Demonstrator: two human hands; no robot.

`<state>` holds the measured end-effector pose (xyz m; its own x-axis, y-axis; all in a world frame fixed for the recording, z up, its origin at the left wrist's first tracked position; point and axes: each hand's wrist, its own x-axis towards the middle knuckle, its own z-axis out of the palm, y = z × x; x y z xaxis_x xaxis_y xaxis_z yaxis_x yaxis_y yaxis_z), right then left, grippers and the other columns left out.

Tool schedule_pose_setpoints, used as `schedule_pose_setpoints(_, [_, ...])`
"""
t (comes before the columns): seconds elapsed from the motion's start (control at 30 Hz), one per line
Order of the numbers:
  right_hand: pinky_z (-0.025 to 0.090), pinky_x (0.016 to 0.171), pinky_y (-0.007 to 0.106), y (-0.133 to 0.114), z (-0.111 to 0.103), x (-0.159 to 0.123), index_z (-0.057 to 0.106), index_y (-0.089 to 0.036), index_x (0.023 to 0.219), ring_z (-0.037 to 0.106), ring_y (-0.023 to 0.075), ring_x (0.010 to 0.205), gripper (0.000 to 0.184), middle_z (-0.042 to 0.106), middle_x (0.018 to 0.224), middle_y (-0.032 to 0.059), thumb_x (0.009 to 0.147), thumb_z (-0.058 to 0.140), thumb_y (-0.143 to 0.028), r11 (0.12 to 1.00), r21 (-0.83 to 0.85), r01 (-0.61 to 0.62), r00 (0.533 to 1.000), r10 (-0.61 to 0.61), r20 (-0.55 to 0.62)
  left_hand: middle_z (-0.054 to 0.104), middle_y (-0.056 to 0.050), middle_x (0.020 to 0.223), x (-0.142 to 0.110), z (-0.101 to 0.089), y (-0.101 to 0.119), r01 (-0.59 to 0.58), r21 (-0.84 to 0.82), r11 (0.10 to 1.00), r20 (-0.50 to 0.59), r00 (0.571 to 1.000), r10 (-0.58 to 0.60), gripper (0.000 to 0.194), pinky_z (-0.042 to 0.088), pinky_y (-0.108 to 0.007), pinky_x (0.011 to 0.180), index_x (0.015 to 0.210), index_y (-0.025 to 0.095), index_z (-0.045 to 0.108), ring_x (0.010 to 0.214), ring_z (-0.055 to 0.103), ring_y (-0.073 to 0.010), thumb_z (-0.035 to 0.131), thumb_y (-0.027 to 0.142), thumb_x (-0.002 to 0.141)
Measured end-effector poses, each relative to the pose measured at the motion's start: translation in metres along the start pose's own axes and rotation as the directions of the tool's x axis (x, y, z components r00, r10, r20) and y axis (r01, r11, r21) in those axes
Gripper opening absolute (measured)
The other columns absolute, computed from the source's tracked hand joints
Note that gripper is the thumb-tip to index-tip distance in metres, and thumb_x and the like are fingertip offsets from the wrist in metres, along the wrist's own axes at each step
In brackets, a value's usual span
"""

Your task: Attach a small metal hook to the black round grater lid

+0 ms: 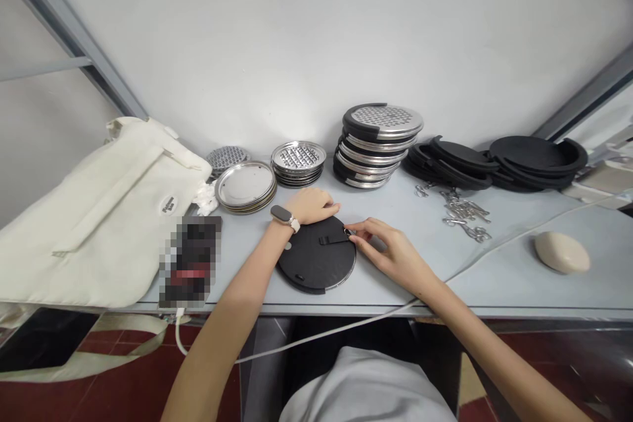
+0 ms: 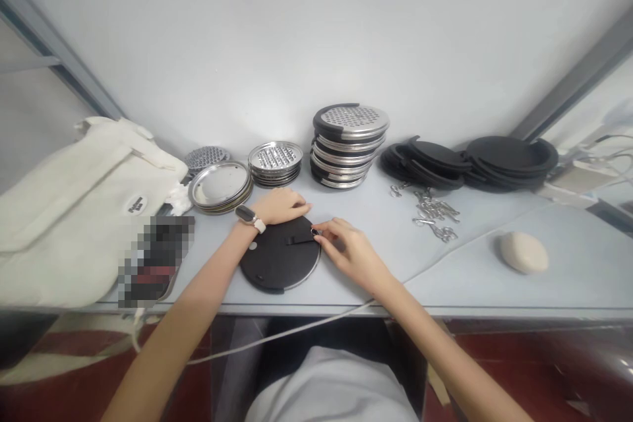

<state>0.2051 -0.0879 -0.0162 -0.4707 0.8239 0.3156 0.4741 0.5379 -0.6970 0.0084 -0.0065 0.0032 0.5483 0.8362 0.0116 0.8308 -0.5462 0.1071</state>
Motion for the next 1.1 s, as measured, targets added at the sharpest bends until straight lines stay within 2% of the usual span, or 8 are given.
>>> schedule_pose_setpoints(0.57, [0.046,0.073,0.031,0.0003,0.0023,-0.0009,0.056,-0.020,0.106,0.057,0.0185,0.077,0.020,0.059,0.085,0.0065,0.091,0.043,-0.024,0.999,-0.034,0.007,1.000,-0.006,0.023,0.066,-0.009,0.070,-0.0002,0.0021,-0.0027,-0.027,0.013,1.000,-0.018,0.999,0.027,0.053,0.036,-0.028,0.060,0.070,0.016,0.068,0.066,0.060,-0.0193,0.030,0.049,0.089])
schedule_pose_setpoints(1.1, [0.043,0.069,0.027,0.0018,0.0039,-0.0018,0.052,-0.019,0.107,0.054,0.0157,0.068,0.020,0.054,0.074,0.0021,0.092,0.041,-0.025,0.999,-0.045,-0.007,0.999,0.009,0.047,0.064,-0.007,0.067,0.0006,0.0020,-0.0024,-0.023,0.018,1.000,-0.021,1.000,0.024,0.055,0.033,-0.027,0.057,0.068,0.017,0.066,0.062,0.057,-0.0175,0.028,0.050,0.089])
